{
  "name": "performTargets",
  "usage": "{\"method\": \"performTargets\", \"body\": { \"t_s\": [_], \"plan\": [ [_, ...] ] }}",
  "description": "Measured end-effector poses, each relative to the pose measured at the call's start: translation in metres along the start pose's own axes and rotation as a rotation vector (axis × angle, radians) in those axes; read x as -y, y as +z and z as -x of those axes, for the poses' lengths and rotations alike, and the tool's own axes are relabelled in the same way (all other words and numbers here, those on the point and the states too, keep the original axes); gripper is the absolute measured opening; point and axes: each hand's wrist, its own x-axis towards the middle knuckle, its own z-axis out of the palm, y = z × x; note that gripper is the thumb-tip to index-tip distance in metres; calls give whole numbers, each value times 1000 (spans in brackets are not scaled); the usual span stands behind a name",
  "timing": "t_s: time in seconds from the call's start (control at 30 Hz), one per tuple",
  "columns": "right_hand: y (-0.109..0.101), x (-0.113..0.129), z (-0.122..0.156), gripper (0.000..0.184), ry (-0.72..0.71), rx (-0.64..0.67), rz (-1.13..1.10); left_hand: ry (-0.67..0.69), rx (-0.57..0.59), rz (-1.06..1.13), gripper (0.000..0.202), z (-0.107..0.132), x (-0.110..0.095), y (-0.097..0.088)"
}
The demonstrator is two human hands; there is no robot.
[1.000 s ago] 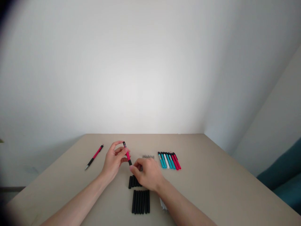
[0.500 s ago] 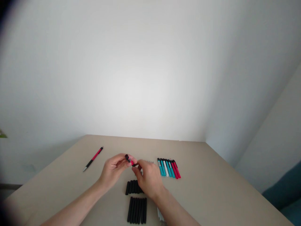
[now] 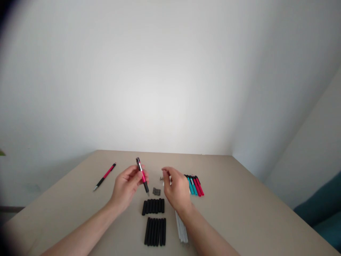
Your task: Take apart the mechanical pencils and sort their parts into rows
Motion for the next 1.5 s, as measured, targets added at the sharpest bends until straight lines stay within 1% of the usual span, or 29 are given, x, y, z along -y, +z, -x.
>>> {"method": "performTargets", "body": {
  "t_s": [0.03,0.07,0.1,0.13,0.17,0.2,0.27,0.33,0.4,0.43,0.47,0.53,0.6,0.67,0.73,0.8,0.9,1.03,1.1,1.17,1.27,1.33,1.4,1.5],
  "plan": [
    [-3,-4,-2,29,33,-65,5,-55,-81,129,26,-4,1,-2],
    [-7,-7,-4,30,58,-111,9,-123,-133,212,27,-8,2,-4],
    [-10,-10,-6,30,76,-138,10,-170,-184,258,28,-11,3,-7],
    [-12,-13,-7,30,86,-148,8,-205,-208,269,28,-13,4,-9],
    [-14,-15,-8,30,88,-142,-1,-234,-207,240,28,-15,6,-10],
    [-14,-15,-8,30,85,-122,-18,-243,-168,173,29,-15,7,-11],
    [-12,-14,-7,30,67,-37,-78,-226,-40,-47,30,-12,11,-11],
    [-8,-10,-4,34,49,81,-161,-186,119,-285,29,-7,14,-8],
    [-2,-6,-1,36,46,204,-245,-143,242,-446,25,-2,16,-6],
    [0,-5,0,34,56,251,-284,-122,275,-496,24,-1,16,-5],
    [1,-4,1,32,78,274,-320,-98,283,-533,23,-1,16,-5],
    [2,-4,0,32,148,244,-382,-56,233,-585,22,-3,16,-7],
    [1,-7,-3,35,234,139,-432,-33,163,-619,23,-5,16,-10],
    [0,-9,-6,38,312,67,-487,-22,121,-638,23,-8,16,-12],
    [1,-12,-8,39,388,44,-569,-5,110,-652,23,-9,16,-13],
    [4,-13,-8,39,452,51,-675,28,106,-692,23,-9,16,-14],
    [10,-15,-6,37,483,77,-802,84,102,-796,24,-8,13,-14],
    [13,-15,-4,35,446,75,-846,109,119,-866,27,-8,8,-16],
    [12,-14,-5,35,447,52,-879,94,130,-834,27,-7,9,-16],
    [12,-13,-7,35,481,16,-969,37,152,-731,27,-6,13,-15],
    [11,-12,-10,33,543,-51,-1147,-131,223,-492,32,-4,19,-11],
    [11,-12,-11,33,569,-76,-1211,-257,250,-358,34,-2,20,-7],
    [11,-12,-11,33,578,-72,-1231,-362,215,-239,36,-1,17,-4],
    [11,-11,-10,32,570,-48,-1239,-466,144,-138,35,0,9,-2]
  ]
}}
